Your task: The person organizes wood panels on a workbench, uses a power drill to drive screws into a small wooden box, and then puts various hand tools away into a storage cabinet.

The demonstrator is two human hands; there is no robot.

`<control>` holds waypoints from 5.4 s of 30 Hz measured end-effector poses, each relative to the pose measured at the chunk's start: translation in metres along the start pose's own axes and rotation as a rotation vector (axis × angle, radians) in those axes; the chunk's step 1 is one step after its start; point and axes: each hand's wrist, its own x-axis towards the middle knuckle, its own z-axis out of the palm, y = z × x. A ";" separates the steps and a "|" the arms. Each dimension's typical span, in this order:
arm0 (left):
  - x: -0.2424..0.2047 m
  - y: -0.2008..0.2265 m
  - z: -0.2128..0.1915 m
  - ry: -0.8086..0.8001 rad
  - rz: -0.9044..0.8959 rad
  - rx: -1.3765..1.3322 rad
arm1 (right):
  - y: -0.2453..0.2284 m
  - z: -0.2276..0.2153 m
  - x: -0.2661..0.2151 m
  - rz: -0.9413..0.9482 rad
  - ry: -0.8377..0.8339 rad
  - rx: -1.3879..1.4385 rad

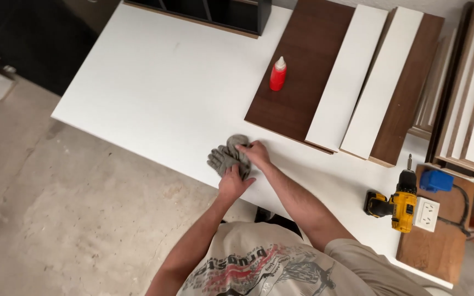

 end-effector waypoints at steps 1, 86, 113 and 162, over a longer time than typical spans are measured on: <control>0.011 0.000 -0.003 -0.054 -0.021 0.074 | -0.011 0.002 -0.009 0.007 -0.035 -0.013; 0.076 -0.013 -0.218 -0.398 0.082 -1.242 | -0.107 0.006 -0.172 -0.417 0.761 0.550; 0.097 0.023 -0.222 0.074 1.876 0.380 | -0.182 -0.031 -0.133 -0.108 -0.004 -0.064; 0.532 -0.276 -0.433 0.459 0.094 -1.839 | -0.042 0.096 -0.021 0.498 0.141 -0.096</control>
